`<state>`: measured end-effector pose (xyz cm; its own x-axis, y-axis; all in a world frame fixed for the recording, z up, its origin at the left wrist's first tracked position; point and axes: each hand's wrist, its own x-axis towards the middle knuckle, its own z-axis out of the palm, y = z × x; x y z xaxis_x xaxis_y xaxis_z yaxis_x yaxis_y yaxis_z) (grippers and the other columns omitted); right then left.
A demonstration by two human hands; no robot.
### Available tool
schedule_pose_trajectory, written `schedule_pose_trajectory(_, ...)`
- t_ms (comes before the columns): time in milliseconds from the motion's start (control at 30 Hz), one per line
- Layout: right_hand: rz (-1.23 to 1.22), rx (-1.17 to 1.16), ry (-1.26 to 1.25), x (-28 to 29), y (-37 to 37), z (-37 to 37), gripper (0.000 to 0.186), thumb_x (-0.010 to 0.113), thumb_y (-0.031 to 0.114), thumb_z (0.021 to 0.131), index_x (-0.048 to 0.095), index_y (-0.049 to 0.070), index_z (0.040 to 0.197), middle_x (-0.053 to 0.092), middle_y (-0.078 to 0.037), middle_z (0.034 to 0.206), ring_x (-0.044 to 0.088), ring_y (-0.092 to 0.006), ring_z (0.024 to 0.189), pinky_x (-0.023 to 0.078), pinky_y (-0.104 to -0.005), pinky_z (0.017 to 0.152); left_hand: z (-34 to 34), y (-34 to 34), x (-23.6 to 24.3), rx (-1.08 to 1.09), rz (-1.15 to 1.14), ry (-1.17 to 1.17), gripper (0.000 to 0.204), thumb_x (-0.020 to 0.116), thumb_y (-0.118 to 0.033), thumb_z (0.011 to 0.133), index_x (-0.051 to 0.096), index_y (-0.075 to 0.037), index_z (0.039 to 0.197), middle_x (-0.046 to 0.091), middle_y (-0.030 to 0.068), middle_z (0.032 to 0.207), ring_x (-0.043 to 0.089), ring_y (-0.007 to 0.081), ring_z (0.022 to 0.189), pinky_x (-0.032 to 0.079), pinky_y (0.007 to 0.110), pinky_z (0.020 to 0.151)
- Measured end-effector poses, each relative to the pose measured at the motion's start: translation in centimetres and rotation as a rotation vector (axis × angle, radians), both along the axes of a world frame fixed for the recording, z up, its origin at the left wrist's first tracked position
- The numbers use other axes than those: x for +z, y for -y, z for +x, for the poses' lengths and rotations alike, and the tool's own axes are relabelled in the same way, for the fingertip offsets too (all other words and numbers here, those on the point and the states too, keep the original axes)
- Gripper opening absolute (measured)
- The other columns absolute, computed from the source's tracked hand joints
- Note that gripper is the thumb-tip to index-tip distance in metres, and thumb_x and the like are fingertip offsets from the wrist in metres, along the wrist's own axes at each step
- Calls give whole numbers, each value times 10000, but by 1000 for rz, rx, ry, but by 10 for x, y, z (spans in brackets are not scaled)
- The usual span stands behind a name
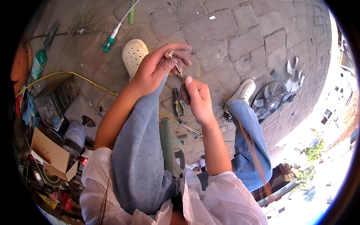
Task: The person sits on the ground and uses a hammer and screwdriver to repeatedly strike and pry at a small metal lock mechanism. They manipulate the lock with pliers and their hands, attempting to disassemble or adjust it.
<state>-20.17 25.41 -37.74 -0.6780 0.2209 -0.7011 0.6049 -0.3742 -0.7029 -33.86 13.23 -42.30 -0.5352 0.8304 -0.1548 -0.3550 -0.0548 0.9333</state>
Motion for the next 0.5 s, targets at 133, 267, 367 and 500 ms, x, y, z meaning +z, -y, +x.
schedule_pose_trajectory(133, -59, 12, -103, 17, -5, 20, 526, 397, 374, 1061, 445, 56, 644, 395, 29, 564, 310, -70, 517, 251, -261, 480, 8, -10, 26, -7, 39, -215, 437, 481, -370, 1023, 563, 19, 1204, 702, 105, 928, 661, 160, 781, 534, 283, 715)
schedule_pose_trajectory(267, 6, -50, -230, 20, -2, 30, 503, 453, 355, 1044, 430, 46, 648, 412, 25, 573, 327, -78, 527, 274, -265, 488, 18, -18, 43, -27, 67, -217, 498, 467, -442, 1004, 573, 32, 1114, 719, 139, 929, 720, 223, 845, 572, 319, 747)
schedule_pose_trajectory(367, 152, -92, -248, 20, 4, 35, 500, 470, 365, 1034, 444, 35, 659, 443, 12, 579, 377, -84, 537, 305, -269, 490, 24, -26, 50, 6, 92, -238, 414, 482, -391, 1002, 579, 11, 1032, 710, 123, 887, 716, 247, 819, 563, 326, 714)
schedule_pose_trajectory(500, 351, -165, -277, 17, 13, 36, 480, 483, 341, 1025, 459, 18, 671, 472, -7, 586, 420, -91, 546, 327, -268, 489, 32, -35, 56, 82, 113, -241, 264, 563, -298, 982, 577, -35, 982, 687, 84, 825, 685, 245, 701, 517, 302, 615)
